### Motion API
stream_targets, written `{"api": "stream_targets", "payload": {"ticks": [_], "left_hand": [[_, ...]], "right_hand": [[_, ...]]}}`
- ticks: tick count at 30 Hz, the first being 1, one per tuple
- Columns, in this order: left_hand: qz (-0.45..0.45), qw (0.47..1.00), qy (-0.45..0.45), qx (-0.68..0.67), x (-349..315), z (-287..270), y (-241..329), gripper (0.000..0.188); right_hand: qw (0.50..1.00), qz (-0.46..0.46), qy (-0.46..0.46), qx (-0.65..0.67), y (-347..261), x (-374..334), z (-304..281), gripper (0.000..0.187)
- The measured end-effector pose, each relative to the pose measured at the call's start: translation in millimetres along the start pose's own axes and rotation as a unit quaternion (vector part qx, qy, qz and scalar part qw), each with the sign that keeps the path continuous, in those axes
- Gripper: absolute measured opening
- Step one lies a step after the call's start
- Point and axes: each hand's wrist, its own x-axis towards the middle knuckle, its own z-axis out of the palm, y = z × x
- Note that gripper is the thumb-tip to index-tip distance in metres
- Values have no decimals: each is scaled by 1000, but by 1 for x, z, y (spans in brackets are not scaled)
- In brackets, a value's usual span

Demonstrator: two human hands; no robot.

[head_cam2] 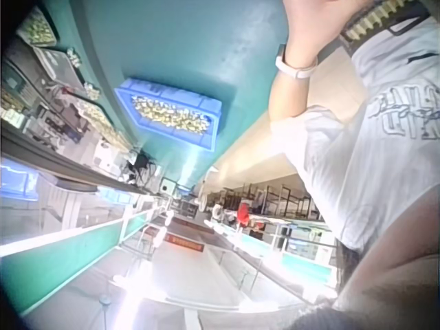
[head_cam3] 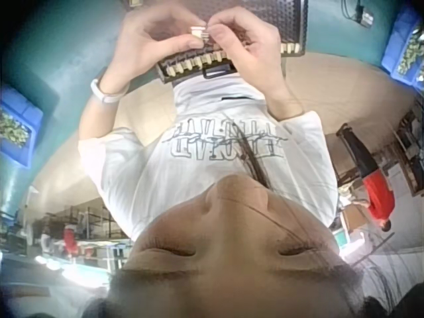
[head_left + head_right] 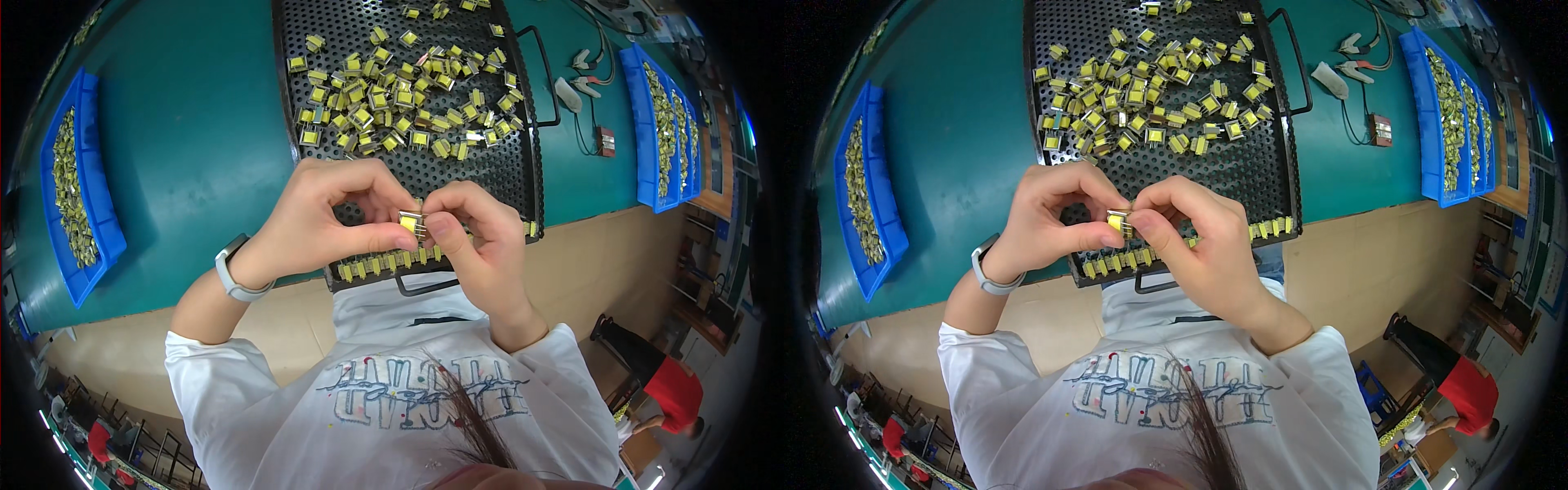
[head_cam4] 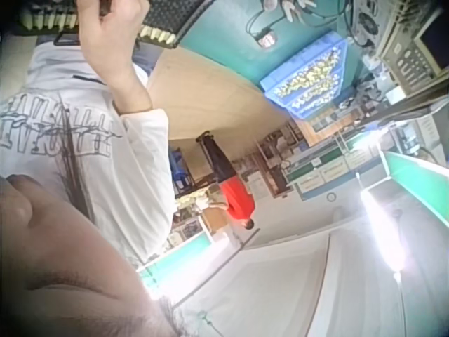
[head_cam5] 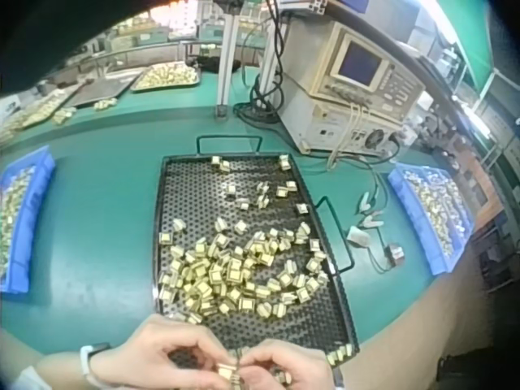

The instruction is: Inspecting and sorting small yellow electronic components from a metal tray.

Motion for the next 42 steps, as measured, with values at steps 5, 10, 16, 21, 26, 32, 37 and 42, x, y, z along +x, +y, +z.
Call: {"api": "stream_targets", "payload": {"ticks": [5, 10, 16, 21, 26, 32, 37, 42], "left_hand": [[0, 1000, 1, -6, 0, -1, 0, 26], [-3, 1000, -2, -12, 1, 0, 1, 25], [15, 1000, -2, -4, 1, 0, 1, 25], [22, 1000, 2, -13, 0, 1, -2, 25], [32, 999, -7, 6, 1, 0, -1, 25], [32, 999, -13, 13, 1, 0, -2, 25], [5, 1000, -15, -15, -1, -2, -1, 30], [-15, 997, 27, -67, -2, -2, -4, 26]], "right_hand": [[1000, 2, 4, 2, -1, 0, 0, 19], [1000, -2, 4, 7, 0, 0, 0, 19], [1000, -8, 4, -1, -3, 0, 0, 23], [1000, -17, 8, 7, 0, 1, 1, 27], [1000, -13, 1, 8, 0, 1, 0, 27], [1000, -12, 4, 3, -1, 1, 1, 27], [1000, 6, 4, 22, -1, -1, 2, 22], [999, -17, 27, 16, -4, -2, 0, 15]]}}
